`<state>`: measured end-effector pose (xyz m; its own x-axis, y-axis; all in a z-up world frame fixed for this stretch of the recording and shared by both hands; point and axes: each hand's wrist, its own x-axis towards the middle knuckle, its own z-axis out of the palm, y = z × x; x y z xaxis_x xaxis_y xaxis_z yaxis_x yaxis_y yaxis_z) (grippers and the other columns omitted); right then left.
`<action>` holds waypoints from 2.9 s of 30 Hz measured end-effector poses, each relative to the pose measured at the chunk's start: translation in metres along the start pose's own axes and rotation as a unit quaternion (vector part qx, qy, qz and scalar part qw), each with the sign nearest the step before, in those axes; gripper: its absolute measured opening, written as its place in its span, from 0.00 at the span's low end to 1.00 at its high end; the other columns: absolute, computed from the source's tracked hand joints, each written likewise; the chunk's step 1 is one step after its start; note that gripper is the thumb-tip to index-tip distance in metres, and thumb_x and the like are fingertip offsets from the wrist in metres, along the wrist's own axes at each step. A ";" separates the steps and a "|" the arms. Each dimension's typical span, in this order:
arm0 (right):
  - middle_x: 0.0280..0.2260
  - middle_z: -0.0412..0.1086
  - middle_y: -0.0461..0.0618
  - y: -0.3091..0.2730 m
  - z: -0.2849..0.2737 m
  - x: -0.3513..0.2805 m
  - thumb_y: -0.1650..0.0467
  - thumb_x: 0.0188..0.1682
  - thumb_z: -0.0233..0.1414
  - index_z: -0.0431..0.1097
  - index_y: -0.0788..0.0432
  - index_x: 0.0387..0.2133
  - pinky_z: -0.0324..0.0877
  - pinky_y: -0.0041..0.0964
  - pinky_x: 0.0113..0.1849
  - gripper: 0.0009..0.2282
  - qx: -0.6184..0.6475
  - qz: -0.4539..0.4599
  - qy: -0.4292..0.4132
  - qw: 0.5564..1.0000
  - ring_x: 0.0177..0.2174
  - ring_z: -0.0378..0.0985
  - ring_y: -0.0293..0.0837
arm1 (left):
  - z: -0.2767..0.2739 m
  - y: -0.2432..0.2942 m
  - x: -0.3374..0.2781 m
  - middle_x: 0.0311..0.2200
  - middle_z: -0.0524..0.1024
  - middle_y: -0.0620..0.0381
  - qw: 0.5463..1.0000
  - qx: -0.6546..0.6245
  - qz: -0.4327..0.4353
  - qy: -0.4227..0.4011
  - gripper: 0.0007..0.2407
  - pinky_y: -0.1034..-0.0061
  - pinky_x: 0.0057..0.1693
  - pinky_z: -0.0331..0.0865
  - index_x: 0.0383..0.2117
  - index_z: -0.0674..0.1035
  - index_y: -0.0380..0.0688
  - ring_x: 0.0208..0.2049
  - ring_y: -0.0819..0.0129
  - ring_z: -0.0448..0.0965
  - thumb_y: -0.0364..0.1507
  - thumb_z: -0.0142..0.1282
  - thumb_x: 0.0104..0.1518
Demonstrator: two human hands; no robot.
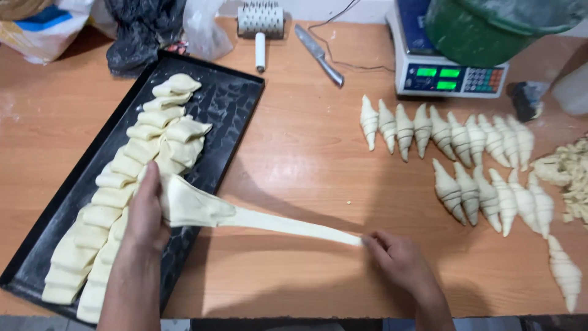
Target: Rolling cut pieces of dough into croissant shapes at a bakery workbench.
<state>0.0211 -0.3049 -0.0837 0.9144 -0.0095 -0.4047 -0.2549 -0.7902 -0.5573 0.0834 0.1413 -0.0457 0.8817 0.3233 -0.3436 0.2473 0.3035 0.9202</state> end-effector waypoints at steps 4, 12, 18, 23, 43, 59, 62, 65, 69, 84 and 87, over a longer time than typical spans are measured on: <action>0.42 0.76 0.55 -0.044 0.015 -0.020 0.66 0.50 0.55 0.71 0.57 0.47 0.76 0.44 0.38 0.13 -0.093 -0.220 0.248 0.939 0.39 0.80 0.51 | 0.020 -0.022 -0.031 0.43 0.79 0.50 0.992 0.001 -0.029 -0.121 0.19 0.71 0.49 0.75 0.55 0.72 0.33 0.42 0.64 0.80 0.32 0.55 0.61; 0.46 0.72 0.55 -0.151 -0.010 -0.062 0.72 0.45 0.68 0.67 0.56 0.51 0.79 0.36 0.40 0.22 0.010 -0.542 0.276 0.794 0.43 0.81 0.47 | 0.081 0.067 -0.143 0.55 0.75 0.43 0.830 0.218 0.325 -0.399 0.22 0.68 0.54 0.76 0.59 0.71 0.37 0.52 0.59 0.80 0.22 0.57 0.57; 0.43 0.77 0.54 -0.181 -0.079 -0.081 0.76 0.46 0.63 0.68 0.58 0.48 0.81 0.33 0.41 0.17 0.077 -0.558 0.235 0.792 0.42 0.85 0.45 | 0.088 0.105 -0.159 0.39 0.79 0.59 0.707 0.461 0.493 -0.210 0.15 0.76 0.39 0.77 0.48 0.86 0.61 0.38 0.68 0.80 0.41 0.69 0.54; 0.38 0.77 0.53 -0.187 -0.095 -0.042 0.78 0.48 0.61 0.69 0.62 0.49 0.78 0.27 0.35 0.16 0.134 -0.504 0.220 0.824 0.36 0.82 0.38 | 0.126 0.132 -0.117 0.41 0.81 0.54 0.731 0.389 0.501 -0.251 0.11 0.76 0.37 0.77 0.44 0.80 0.48 0.34 0.70 0.84 0.35 0.63 0.58; 0.33 0.79 0.54 -0.091 0.015 0.041 0.76 0.46 0.62 0.80 0.60 0.37 0.74 0.39 0.30 0.07 -0.096 -0.443 0.259 0.853 0.30 0.79 0.47 | 0.112 -0.059 -0.011 0.42 0.84 0.52 0.731 0.384 0.495 -0.272 0.05 0.69 0.50 0.78 0.38 0.86 0.48 0.45 0.60 0.84 0.27 0.60 0.61; 0.62 0.54 0.76 -0.098 0.062 0.070 0.60 0.47 0.58 0.55 0.76 0.59 0.51 0.64 0.59 0.35 -0.199 -0.359 0.217 0.886 0.62 0.53 0.66 | 0.120 -0.108 -0.009 0.65 0.57 0.33 0.665 0.571 0.421 -0.232 0.33 0.47 0.70 0.42 0.63 0.60 0.24 0.69 0.44 0.51 0.37 0.53 0.55; 0.55 0.62 0.70 -0.088 0.053 0.070 0.61 0.45 0.61 0.60 0.73 0.55 0.59 0.59 0.56 0.31 -0.143 -0.376 0.212 0.891 0.55 0.62 0.65 | 0.115 -0.114 0.009 0.61 0.63 0.36 0.680 0.529 0.422 -0.282 0.29 0.51 0.69 0.50 0.59 0.65 0.28 0.66 0.46 0.57 0.36 0.56 0.54; 0.47 0.70 0.59 -0.062 0.066 0.060 0.66 0.45 0.61 0.69 0.64 0.48 0.68 0.50 0.50 0.19 -0.050 -0.380 0.150 0.912 0.48 0.72 0.58 | 0.093 -0.130 0.005 0.55 0.71 0.46 0.672 0.524 0.394 -0.344 0.19 0.58 0.69 0.60 0.55 0.73 0.39 0.62 0.52 0.66 0.32 0.54 0.59; 0.44 0.72 0.57 -0.057 0.073 0.023 0.71 0.44 0.60 0.75 0.61 0.42 0.70 0.48 0.46 0.13 -0.035 -0.423 0.122 0.897 0.45 0.74 0.57 | 0.076 -0.129 -0.041 0.51 0.74 0.46 0.650 0.539 0.419 -0.334 0.16 0.53 0.68 0.59 0.53 0.75 0.39 0.61 0.51 0.68 0.27 0.49 0.59; 0.58 0.61 0.73 -0.099 0.053 0.072 0.60 0.44 0.59 0.57 0.74 0.58 0.50 0.59 0.60 0.34 -0.125 -0.378 0.185 0.898 0.59 0.60 0.67 | 0.114 -0.110 0.002 0.61 0.62 0.30 0.726 0.495 0.390 -0.274 0.30 0.53 0.68 0.54 0.59 0.66 0.25 0.65 0.40 0.60 0.37 0.58 0.54; 0.51 0.71 0.59 -0.057 0.079 0.065 0.66 0.46 0.59 0.68 0.62 0.51 0.63 0.51 0.57 0.20 -0.069 -0.355 0.111 0.926 0.54 0.71 0.58 | 0.095 -0.123 0.000 0.57 0.71 0.40 0.746 0.443 0.378 -0.323 0.19 0.58 0.67 0.65 0.54 0.73 0.36 0.61 0.45 0.70 0.30 0.60 0.57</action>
<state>0.0702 -0.2124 -0.1357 0.8822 0.4286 0.1949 0.4632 -0.7161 -0.5222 0.0907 0.0187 -0.1414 0.8425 -0.4846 0.2354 -0.5031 -0.5513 0.6656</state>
